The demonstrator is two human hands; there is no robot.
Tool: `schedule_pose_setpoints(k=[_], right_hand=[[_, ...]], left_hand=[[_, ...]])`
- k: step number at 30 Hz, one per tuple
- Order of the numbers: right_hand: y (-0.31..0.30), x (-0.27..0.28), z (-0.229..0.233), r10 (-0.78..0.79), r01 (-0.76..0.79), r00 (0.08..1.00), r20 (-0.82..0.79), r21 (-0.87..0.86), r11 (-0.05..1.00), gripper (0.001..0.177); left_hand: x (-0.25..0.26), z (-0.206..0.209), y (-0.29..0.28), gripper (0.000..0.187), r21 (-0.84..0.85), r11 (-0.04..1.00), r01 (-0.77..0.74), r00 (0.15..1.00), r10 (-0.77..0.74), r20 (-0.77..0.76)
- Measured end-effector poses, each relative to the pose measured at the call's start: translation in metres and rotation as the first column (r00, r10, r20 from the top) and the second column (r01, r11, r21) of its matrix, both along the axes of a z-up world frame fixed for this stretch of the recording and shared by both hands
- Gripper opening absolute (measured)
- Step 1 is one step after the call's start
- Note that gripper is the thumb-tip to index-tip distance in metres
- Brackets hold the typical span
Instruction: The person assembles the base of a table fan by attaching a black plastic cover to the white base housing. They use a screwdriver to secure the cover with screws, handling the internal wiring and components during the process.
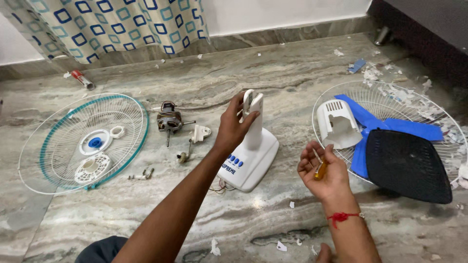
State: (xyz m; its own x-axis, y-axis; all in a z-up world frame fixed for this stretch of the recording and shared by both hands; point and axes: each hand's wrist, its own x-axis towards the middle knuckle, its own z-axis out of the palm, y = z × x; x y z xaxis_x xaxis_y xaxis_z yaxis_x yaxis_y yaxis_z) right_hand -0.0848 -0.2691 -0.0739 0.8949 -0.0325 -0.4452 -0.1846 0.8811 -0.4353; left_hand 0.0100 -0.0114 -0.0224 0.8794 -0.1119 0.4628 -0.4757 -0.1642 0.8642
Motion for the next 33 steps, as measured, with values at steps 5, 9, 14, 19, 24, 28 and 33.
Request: schedule_pose_setpoints(k=[5,9,14,19,24,28,33], right_hand=[[-0.010,0.000,-0.007,0.090,-0.082,0.991,0.099,-0.078,0.994,0.048],[-0.029,0.001,-0.001,0.061,-0.037,0.998,0.003,-0.768,0.640,0.032],[-0.062,-0.005,0.006,0.022,0.128,0.990,0.141,-0.808,-0.576,0.025],[-0.075,-0.007,-0.044,-0.122,-0.176,0.984,-0.133,-0.562,-0.808,0.049],[-0.082,-0.007,-0.098,-0.197,-0.257,0.964,-0.181,-0.425,-0.868,0.039],[-0.093,-0.002,-0.112,-0.102,-0.151,0.987,-0.121,-0.526,-0.837,0.045],[-0.090,-0.002,-0.115,0.049,-0.012,0.995,-0.090,-0.571,-0.821,0.041]], left_hand=[[-0.026,0.001,0.017,0.076,0.338,0.926,-0.171,0.985,0.147,0.093],[-0.059,-0.009,0.048,0.082,0.408,0.895,-0.178,0.981,0.195,-0.002],[-0.098,-0.029,0.103,0.077,0.443,0.868,-0.224,0.974,0.213,0.075],[-0.121,-0.054,0.159,0.063,0.389,0.865,-0.316,0.948,0.304,0.095],[-0.141,-0.075,0.195,0.051,0.410,0.787,-0.461,0.886,0.437,0.157],[-0.136,-0.080,0.193,0.046,0.303,0.789,-0.534,0.845,0.492,0.208],[-0.134,-0.081,0.186,0.046,0.315,0.803,-0.506,0.862,0.459,0.215]])
